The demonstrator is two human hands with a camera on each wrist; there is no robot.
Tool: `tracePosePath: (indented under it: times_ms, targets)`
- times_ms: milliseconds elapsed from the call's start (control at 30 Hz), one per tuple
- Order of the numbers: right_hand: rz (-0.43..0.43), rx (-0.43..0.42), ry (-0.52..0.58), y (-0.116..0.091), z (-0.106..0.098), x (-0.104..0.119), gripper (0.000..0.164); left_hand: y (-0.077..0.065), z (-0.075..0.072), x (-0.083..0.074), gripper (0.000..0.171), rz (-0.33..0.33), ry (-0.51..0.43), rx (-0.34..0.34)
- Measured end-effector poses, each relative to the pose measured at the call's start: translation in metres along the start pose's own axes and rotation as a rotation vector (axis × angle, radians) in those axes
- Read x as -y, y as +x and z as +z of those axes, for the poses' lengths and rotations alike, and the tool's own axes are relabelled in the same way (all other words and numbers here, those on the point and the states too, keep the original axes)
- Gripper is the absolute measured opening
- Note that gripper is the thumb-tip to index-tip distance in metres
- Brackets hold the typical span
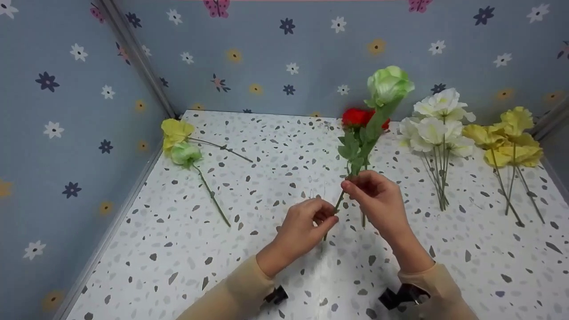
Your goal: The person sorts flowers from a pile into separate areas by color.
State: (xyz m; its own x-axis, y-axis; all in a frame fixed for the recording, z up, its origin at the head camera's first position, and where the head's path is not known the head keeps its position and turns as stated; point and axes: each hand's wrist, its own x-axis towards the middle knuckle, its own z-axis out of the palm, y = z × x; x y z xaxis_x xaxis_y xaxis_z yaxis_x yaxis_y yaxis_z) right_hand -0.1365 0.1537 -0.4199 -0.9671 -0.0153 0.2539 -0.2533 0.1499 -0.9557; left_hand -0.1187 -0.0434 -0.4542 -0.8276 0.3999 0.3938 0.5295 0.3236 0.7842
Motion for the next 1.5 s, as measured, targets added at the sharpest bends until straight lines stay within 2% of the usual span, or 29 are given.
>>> tracePosePath:
  times_ms: [200,300,633,833,933,1067,1167,1267,1400,1500]
  targets:
    - [-0.021,-0.055,0.027,0.003,-0.007,0.004,0.020,0.001,-0.004,0.001,0.010,-0.061,-0.012,0.122]
    - [-0.025,-0.053,0.046,0.003,-0.007,0.009,0.018,0.001,-0.006,0.002,0.010,-0.071,-0.043,0.152]
    - [-0.033,0.053,0.090,0.000,0.004,0.002,0.023,0.002,-0.008,0.001,0.008,-0.066,-0.034,0.072]
    - [-0.015,0.036,0.107,0.000,0.008,0.000,0.020,0.003,-0.009,0.003,0.007,-0.040,-0.021,0.042]
    - [-0.019,0.033,0.110,0.000,0.009,-0.001,0.018,0.003,-0.010,0.004,0.007,-0.024,0.012,0.041]
    - [-0.045,0.013,0.071,0.003,0.012,-0.003,0.016,0.004,-0.016,0.006,0.007,-0.037,0.056,0.060]
    - [-0.059,-0.015,-0.003,0.009,0.017,-0.005,0.016,0.007,-0.026,0.010,0.008,-0.074,0.088,0.056]
    - [-0.033,-0.033,-0.093,0.018,0.021,-0.007,0.015,0.011,-0.042,0.018,0.009,-0.137,0.137,0.007]
    - [0.041,-0.011,-0.201,0.032,0.029,-0.017,0.013,0.016,-0.074,0.036,0.012,-0.233,0.226,-0.109]
    - [0.086,0.035,-0.233,0.044,0.035,-0.028,0.015,0.017,-0.100,0.052,0.014,-0.313,0.301,-0.195]
